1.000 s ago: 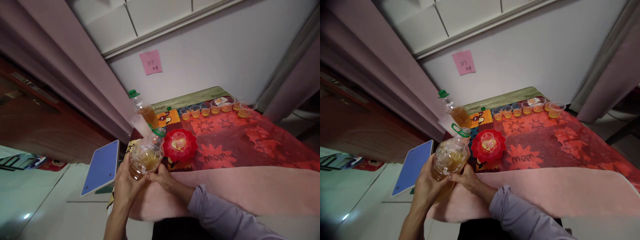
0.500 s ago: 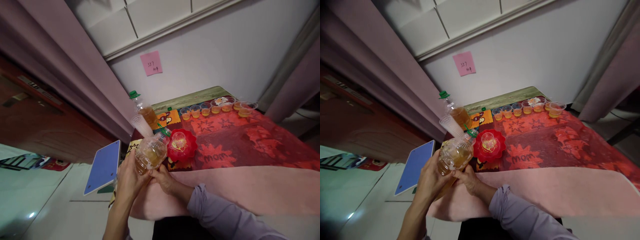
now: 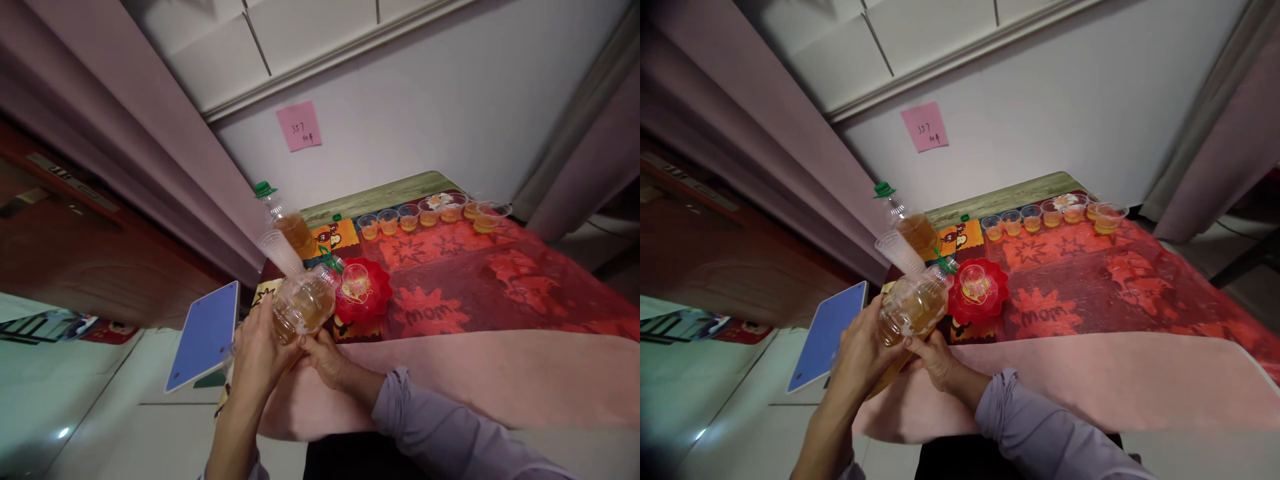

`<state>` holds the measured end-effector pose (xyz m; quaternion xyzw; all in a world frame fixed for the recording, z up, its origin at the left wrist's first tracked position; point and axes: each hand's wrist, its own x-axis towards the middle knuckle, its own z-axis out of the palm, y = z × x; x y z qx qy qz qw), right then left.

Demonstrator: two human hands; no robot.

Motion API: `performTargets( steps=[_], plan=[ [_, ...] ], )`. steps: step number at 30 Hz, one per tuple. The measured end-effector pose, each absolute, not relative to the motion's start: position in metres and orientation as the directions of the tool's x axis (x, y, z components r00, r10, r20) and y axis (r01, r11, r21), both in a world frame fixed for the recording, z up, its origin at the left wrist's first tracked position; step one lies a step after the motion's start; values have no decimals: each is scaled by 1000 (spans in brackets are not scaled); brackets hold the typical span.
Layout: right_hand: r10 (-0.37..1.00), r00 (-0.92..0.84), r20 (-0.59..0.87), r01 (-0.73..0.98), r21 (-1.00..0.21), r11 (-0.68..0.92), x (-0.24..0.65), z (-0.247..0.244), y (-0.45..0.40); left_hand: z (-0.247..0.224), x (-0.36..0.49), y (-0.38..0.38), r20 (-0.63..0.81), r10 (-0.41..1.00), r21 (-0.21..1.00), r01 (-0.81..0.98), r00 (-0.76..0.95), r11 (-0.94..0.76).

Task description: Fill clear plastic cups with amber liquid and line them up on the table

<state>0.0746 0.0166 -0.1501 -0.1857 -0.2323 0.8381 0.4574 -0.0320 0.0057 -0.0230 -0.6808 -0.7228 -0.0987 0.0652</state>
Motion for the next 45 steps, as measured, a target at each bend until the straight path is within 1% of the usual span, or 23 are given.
performTargets(
  steps=[5,10,15,24,36,41,45],
  plan=[
    [858,-511,-60,-704,-543,-458,73,-150,16,-17,-27,7,166,982,43,996,-84,78],
    [864,-500,-56,-725,-518,-453,73,-148,16,-11,-22,8,126,986,22,994,-111,109],
    [860,-508,-57,-728,-505,-464,72,-152,17,-10,-21,10,132,988,37,996,-80,76],
    [865,-500,-49,-744,-486,-458,69,-155,16,-11,-20,12,148,987,14,998,-58,57],
    [862,-505,-42,-755,-463,-464,71,-152,16,-4,-12,14,103,992,-1,997,-74,74],
    [868,-493,-59,-769,-437,-466,68,-152,14,-4,-12,14,129,990,0,998,-55,55],
    [871,-490,-47,-775,-435,-459,68,-151,14,-4,-12,14,107,992,0,998,-60,60]
  ],
)
